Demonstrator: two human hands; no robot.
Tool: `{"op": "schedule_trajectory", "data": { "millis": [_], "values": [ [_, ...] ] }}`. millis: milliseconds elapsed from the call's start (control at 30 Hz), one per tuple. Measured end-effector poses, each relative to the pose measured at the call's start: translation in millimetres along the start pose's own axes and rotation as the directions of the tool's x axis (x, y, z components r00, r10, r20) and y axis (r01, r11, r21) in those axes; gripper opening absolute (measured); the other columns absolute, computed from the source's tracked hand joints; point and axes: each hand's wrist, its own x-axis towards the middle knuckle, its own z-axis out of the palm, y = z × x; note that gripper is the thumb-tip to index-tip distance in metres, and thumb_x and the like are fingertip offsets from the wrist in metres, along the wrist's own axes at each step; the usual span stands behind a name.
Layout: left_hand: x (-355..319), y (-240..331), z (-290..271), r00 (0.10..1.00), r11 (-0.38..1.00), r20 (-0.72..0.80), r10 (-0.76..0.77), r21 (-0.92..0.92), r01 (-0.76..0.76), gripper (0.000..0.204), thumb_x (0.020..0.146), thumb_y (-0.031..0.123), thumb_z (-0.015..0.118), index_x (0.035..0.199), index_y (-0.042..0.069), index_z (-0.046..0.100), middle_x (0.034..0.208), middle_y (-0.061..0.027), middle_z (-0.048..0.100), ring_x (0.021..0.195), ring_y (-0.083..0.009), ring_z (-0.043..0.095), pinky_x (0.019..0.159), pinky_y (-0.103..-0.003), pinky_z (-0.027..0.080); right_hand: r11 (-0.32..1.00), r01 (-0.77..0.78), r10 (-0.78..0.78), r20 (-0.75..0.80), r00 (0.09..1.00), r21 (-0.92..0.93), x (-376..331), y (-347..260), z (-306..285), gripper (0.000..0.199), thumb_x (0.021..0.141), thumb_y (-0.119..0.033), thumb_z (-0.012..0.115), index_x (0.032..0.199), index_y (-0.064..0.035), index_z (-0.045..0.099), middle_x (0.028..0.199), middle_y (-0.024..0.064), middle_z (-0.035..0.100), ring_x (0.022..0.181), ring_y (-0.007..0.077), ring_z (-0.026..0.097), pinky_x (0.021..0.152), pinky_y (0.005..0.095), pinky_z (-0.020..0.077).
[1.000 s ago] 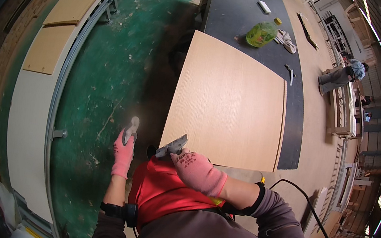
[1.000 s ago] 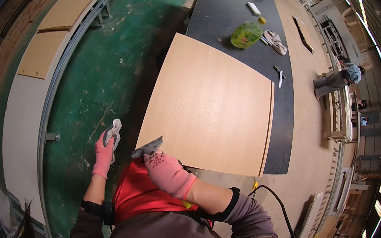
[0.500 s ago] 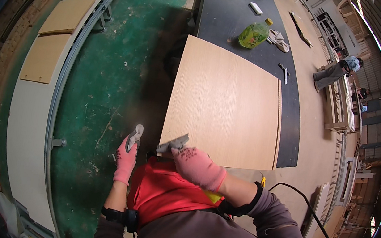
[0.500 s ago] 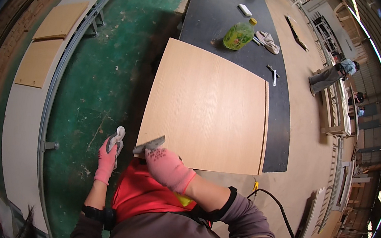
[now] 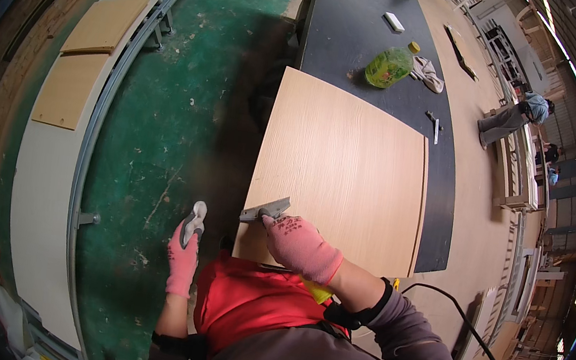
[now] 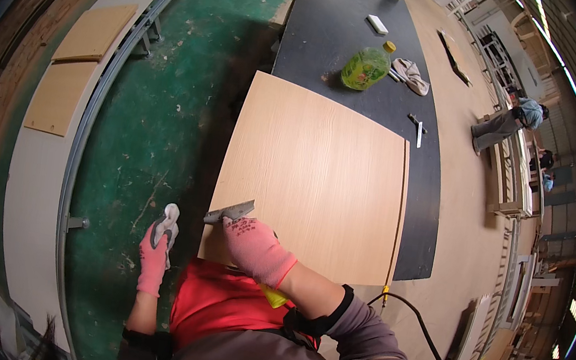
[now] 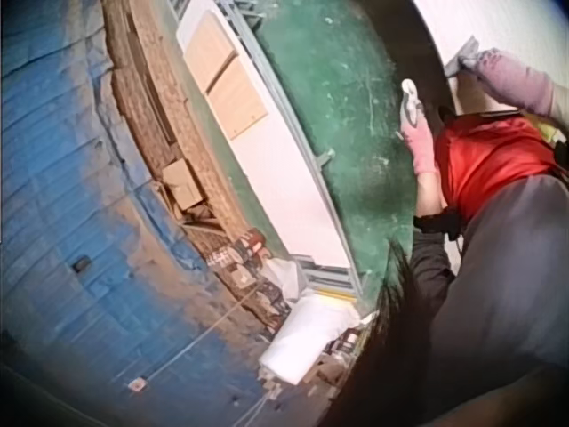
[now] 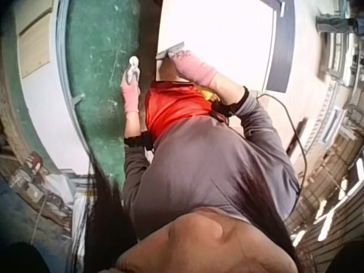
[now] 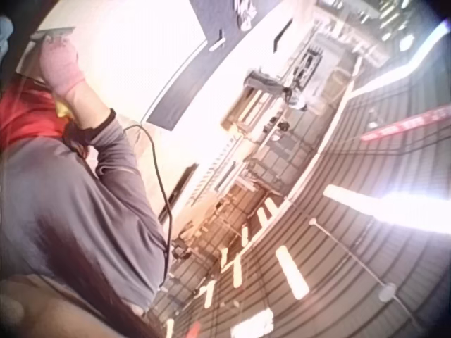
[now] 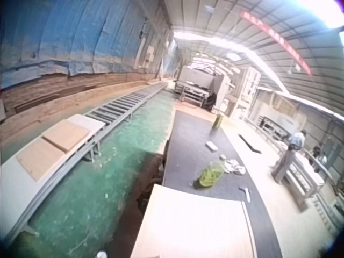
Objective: Cleaning and preparing wooden panels using a scraper, cleaning cloth, and an air blow gun on a factory workbench and conveyor line.
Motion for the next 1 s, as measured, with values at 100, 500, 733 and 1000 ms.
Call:
{"op": "schedule_trajectory", "data": {
  "millis": [100,500,733,1000],
  "values": [
    [-1,11,-2,0.998,1.0,-0.066,0.006,-0.006,-0.006,0.038,0.078,0.001,0.051,0.117,-0.001,0.049,0.106,-0.0126,0.058,0.098,-0.02,0.055,0.087,-0.03,0.04,0.998,-0.037,0.036,0.023,0.999,0.048,20,12,-12,0.03,0.078,-0.012,0.047,0.102,0.004,0.051,0.071,0.0179,0.059,0.068,0.0313,0.059,0.065,0.0398,0.0465],
    [13,53,21,0.987,0.987,-0.097,0.127,0.116,-0.116,0.041,0.074,0.001,0.052,0.115,-0.003,0.049,0.111,-0.0176,0.054,0.102,-0.0288,0.053,0.089,-0.035,0.039,0.969,-0.236,0.238,-0.026,0.971,0.068,176,148,-89,0.017,0.067,-0.01,0.054,0.078,0.0021,0.06,0.08,0.02,0.062,0.079,0.0331,0.061,0.074,0.0371,0.0486],
    [8,70,22,0.978,0.977,-0.185,0.094,0.207,-0.055,0.043,0.074,0.0,0.051,0.116,-0.005,0.048,0.113,-0.0194,0.054,0.104,-0.0296,0.052,0.091,-0.035,0.038,0.905,-0.392,0.424,-0.273,0.864,0.165,224,251,-133,0.028,0.074,-0.009,0.044,0.097,-0.0026,0.059,0.096,0.0195,0.061,0.093,0.0329,0.058,0.083,0.0384,0.0445],
    [57,67,8,0.979,0.977,-0.193,-0.06,-0.211,0.018,0.041,0.087,0.022,0.049,0.121,-0.001,0.045,0.116,-0.012,0.051,0.103,-0.0214,0.051,0.089,-0.034,0.041,0.67,-0.519,0.737,-0.384,0.557,0.531,-20,318,-130,0.04,0.077,-0.012,0.057,0.117,-0.0096,0.053,0.066,0.0121,0.056,0.048,0.0164,0.052,0.051,0.032,0.0439]
  ]
}}
